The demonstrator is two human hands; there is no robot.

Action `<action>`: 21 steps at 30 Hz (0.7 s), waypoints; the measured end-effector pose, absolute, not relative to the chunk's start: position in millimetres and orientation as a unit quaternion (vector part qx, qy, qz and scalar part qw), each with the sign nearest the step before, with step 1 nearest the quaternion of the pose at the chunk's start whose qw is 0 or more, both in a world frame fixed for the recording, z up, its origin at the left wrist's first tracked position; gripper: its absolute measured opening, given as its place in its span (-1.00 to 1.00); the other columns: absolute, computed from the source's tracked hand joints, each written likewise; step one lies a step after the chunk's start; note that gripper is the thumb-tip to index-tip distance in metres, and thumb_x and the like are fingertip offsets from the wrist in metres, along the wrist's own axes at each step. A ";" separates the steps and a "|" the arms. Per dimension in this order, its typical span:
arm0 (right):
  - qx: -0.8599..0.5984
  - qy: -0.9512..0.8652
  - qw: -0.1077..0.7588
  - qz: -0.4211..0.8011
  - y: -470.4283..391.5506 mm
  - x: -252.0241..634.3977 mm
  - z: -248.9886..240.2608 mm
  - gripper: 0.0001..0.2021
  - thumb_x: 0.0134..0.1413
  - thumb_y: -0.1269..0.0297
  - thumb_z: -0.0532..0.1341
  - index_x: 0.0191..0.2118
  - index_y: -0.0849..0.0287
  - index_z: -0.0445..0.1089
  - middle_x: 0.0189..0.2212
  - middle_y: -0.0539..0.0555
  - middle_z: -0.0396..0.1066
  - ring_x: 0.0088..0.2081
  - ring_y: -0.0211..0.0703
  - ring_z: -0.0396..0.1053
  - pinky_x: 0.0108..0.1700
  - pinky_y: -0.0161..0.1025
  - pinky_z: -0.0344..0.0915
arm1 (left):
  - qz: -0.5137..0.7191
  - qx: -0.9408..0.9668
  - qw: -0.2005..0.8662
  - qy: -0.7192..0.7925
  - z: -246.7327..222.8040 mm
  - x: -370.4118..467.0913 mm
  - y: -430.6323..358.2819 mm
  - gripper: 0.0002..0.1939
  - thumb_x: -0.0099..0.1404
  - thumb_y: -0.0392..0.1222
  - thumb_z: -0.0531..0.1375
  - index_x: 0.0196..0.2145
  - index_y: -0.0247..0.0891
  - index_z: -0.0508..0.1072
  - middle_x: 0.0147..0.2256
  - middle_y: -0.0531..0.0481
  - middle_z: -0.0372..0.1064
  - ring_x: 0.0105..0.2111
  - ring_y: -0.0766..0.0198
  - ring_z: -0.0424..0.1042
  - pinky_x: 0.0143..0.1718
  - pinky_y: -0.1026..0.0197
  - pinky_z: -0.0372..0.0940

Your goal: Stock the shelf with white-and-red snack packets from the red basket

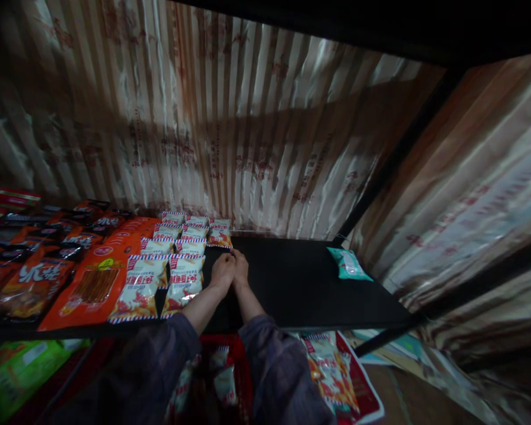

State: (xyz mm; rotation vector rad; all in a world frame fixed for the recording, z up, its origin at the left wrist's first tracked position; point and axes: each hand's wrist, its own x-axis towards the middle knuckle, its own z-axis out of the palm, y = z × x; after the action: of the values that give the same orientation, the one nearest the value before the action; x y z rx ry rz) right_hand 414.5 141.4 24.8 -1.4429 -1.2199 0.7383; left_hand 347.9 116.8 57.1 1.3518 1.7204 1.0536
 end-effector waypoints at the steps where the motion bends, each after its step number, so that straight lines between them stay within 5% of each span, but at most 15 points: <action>1: -0.607 -0.514 0.523 0.307 129.5 413.5 26.3 -0.70 -0.18 0.46 0.13 -0.26 0.12 0.47 -0.23 0.02 0.48 -0.12 -0.14 0.38 0.04 -0.20 0.24 | 0.407 0.522 0.359 0.658 58.2 343.9 104.2 -0.76 0.23 -0.23 0.04 -0.23 -0.20 0.47 -0.22 -0.10 0.48 -0.14 0.16 0.42 -0.13 0.21 0.26; 10: -0.532 -0.650 0.485 0.244 -32.0 364.7 10.6 -0.68 -0.05 0.42 0.10 -0.14 0.13 0.44 -0.06 0.11 0.40 -0.03 -0.12 0.34 0.06 -0.15 0.23 | 0.509 0.523 0.434 0.528 27.6 268.9 -57.7 -0.71 0.20 -0.19 0.07 -0.13 -0.26 0.41 -0.12 -0.10 0.42 -0.11 0.23 0.38 -0.03 0.20 0.20; 21: -0.637 -0.635 0.205 0.385 -146.4 320.4 -121.7 -0.68 -0.05 0.57 0.08 -0.18 0.23 0.44 -0.24 0.16 0.50 -0.19 -0.14 0.43 -0.11 -0.28 0.28 | 0.305 0.372 0.571 0.666 -115.2 219.6 -130.8 -0.81 -0.04 -0.46 0.10 -0.68 -0.27 0.39 -0.65 0.06 0.32 -0.55 0.33 0.33 -0.43 0.32 0.20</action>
State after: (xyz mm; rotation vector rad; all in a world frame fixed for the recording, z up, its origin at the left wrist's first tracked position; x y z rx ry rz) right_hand 320.4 -146.4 -121.7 -1.7763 -1.7714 1.0729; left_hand 219.6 -130.8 -115.2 0.8719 1.5617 0.7157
